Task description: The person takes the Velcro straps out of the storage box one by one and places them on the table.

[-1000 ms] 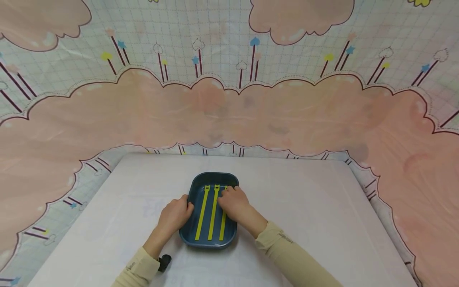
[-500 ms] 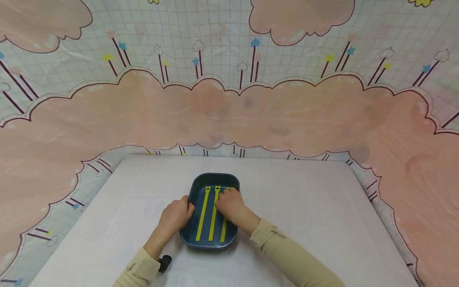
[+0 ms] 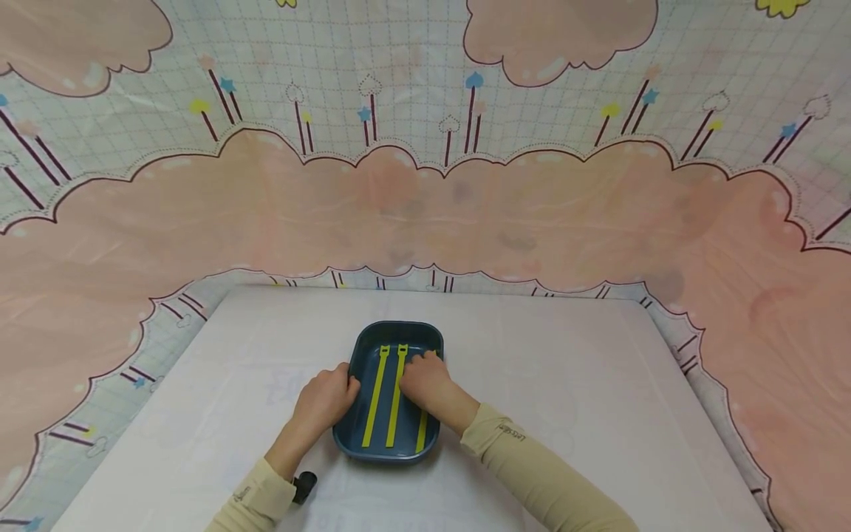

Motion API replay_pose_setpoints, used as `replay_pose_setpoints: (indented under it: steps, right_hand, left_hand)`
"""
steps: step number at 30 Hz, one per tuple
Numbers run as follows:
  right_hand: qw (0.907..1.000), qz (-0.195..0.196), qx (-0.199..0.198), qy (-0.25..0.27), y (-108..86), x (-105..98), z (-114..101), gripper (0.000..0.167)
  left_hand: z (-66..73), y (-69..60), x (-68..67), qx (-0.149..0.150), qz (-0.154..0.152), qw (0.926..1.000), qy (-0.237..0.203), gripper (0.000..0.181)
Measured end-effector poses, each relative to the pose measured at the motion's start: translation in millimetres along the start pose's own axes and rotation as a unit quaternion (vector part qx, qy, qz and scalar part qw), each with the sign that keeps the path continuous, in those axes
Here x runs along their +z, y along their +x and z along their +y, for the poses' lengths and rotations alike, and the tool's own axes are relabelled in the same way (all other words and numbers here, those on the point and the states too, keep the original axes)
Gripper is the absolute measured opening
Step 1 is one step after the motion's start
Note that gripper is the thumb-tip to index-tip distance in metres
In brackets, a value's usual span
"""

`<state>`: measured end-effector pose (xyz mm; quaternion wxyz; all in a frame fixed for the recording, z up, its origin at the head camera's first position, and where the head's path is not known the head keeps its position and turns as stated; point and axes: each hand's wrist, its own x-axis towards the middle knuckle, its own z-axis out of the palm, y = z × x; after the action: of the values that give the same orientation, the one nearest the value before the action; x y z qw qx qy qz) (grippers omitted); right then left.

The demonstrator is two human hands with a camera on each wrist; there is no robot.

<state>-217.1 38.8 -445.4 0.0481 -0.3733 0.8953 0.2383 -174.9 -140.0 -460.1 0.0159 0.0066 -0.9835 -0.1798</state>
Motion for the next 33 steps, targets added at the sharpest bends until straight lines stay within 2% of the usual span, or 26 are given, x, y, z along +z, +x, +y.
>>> replay_pose_setpoints:
  steps: [8,14,20,33]
  right_hand:
    - [0.9996,-0.001,-0.027,0.003,1.7,-0.7,-0.6,0.014]
    - [0.9990,-0.010,-0.043,0.001,0.9,-3.0,-0.6,0.009]
    - [0.9987,-0.024,-0.044,0.001,-0.3,-4.5,-0.6,0.008]
    - [0.9990,-0.019,-0.035,0.019,-3.6,-6.7,2.1,0.009]
  left_hand:
    - [0.1,-0.7,-1.2,0.012,0.007,0.9999,0.006,0.019]
    - [0.7,-0.7,-2.4,0.008,0.002,1.0000,0.006,0.019]
    - [1.6,-0.4,-2.7,0.003,-0.003,1.0000,0.006,0.019]
    - [4.6,-0.2,-4.0,0.000,-0.001,1.0000,0.004,0.019]
